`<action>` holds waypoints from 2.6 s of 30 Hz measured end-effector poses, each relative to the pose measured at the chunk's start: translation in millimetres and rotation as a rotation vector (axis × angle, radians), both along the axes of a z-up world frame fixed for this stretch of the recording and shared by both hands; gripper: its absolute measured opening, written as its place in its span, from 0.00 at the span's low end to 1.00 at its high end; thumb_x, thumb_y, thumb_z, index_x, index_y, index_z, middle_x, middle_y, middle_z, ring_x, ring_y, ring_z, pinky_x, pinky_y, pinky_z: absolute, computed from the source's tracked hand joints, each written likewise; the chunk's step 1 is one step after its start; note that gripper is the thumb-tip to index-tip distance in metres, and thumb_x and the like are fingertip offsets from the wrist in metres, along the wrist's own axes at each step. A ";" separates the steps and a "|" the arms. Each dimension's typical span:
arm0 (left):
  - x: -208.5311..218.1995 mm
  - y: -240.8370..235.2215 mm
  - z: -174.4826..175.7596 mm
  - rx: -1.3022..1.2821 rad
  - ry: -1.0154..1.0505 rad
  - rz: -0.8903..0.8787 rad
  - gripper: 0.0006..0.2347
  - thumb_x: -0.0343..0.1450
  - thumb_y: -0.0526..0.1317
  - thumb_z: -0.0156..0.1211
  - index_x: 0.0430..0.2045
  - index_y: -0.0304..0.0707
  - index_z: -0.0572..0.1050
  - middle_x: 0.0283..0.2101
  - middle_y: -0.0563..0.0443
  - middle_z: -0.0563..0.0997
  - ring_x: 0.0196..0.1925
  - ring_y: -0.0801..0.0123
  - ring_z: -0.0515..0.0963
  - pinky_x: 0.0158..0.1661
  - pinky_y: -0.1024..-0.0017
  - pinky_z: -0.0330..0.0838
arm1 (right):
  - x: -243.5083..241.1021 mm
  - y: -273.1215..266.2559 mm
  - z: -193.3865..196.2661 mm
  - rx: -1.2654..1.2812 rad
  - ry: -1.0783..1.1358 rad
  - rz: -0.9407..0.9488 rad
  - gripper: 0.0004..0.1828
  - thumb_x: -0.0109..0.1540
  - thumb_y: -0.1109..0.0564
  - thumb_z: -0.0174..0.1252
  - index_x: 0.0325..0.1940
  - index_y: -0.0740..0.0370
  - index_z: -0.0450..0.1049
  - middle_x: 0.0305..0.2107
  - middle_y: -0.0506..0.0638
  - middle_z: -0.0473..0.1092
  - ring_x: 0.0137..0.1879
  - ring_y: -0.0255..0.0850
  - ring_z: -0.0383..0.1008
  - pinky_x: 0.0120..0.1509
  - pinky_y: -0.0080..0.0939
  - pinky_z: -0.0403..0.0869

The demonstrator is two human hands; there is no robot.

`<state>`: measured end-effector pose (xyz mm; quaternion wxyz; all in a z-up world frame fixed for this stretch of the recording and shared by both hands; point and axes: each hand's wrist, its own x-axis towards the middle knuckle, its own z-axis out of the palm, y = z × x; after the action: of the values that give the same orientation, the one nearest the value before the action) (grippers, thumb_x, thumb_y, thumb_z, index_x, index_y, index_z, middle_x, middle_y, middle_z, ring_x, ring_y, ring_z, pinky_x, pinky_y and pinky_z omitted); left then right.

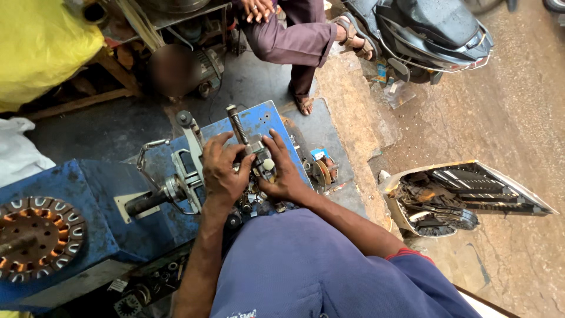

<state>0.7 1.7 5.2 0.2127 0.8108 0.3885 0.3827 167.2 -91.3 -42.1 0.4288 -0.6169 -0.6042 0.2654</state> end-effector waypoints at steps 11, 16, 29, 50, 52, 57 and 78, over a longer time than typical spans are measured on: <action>2.6 5.7 -2.4 -0.002 0.003 -0.042 0.12 0.63 0.38 0.74 0.36 0.34 0.79 0.54 0.39 0.78 0.59 0.44 0.74 0.58 0.52 0.69 | 11.6 -2.5 19.0 0.103 -0.063 -0.061 0.55 0.53 0.54 0.74 0.78 0.59 0.51 0.65 0.64 0.62 0.69 0.59 0.66 0.69 0.53 0.68; 1.3 4.6 -6.1 -0.032 -0.001 -0.041 0.13 0.63 0.39 0.73 0.37 0.34 0.79 0.54 0.38 0.78 0.58 0.43 0.74 0.58 0.53 0.69 | 31.0 1.3 90.7 0.051 0.085 -0.044 0.35 0.58 0.57 0.70 0.68 0.62 0.69 0.54 0.58 0.75 0.58 0.45 0.78 0.61 0.44 0.76; 8.5 6.2 -4.0 0.017 0.068 -0.068 0.17 0.62 0.45 0.74 0.40 0.35 0.80 0.54 0.36 0.76 0.59 0.42 0.72 0.58 0.49 0.67 | 65.4 -88.0 310.7 0.854 -0.009 0.331 0.09 0.61 0.62 0.67 0.41 0.61 0.73 0.36 0.53 0.76 0.39 0.45 0.80 0.43 0.49 0.80; 6.2 1.4 -2.4 0.060 0.099 -0.039 0.16 0.64 0.44 0.74 0.39 0.34 0.79 0.56 0.35 0.75 0.62 0.39 0.71 0.60 0.47 0.66 | 24.5 -44.2 336.4 0.621 -0.002 0.575 0.16 0.58 0.59 0.67 0.48 0.59 0.74 0.42 0.54 0.73 0.46 0.48 0.77 0.49 0.48 0.77; 6.0 0.4 -0.6 0.067 0.084 -0.039 0.16 0.64 0.44 0.73 0.40 0.34 0.79 0.56 0.35 0.75 0.62 0.38 0.71 0.60 0.47 0.66 | 21.0 -38.8 336.2 0.626 0.001 0.593 0.16 0.58 0.59 0.67 0.49 0.59 0.74 0.43 0.54 0.73 0.46 0.48 0.77 0.50 0.48 0.77; 7.6 3.2 -1.5 0.053 0.093 -0.051 0.17 0.65 0.44 0.73 0.43 0.34 0.79 0.56 0.36 0.76 0.63 0.38 0.72 0.60 0.47 0.67 | 13.0 -39.9 329.0 0.613 0.033 0.608 0.19 0.57 0.60 0.67 0.52 0.59 0.73 0.45 0.55 0.73 0.48 0.48 0.77 0.51 0.47 0.77; 2.9 4.5 -0.9 -0.017 -0.075 -0.045 0.18 0.64 0.42 0.74 0.43 0.34 0.77 0.52 0.39 0.77 0.56 0.45 0.76 0.56 0.53 0.69 | 13.7 -22.4 212.6 0.270 0.166 0.200 0.30 0.55 0.62 0.67 0.62 0.61 0.71 0.53 0.59 0.72 0.55 0.49 0.76 0.58 0.46 0.77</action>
<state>3.6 6.2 4.2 0.2425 0.8026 0.3650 0.4047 180.9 -113.6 170.5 0.5277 -0.4665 -0.6552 0.2733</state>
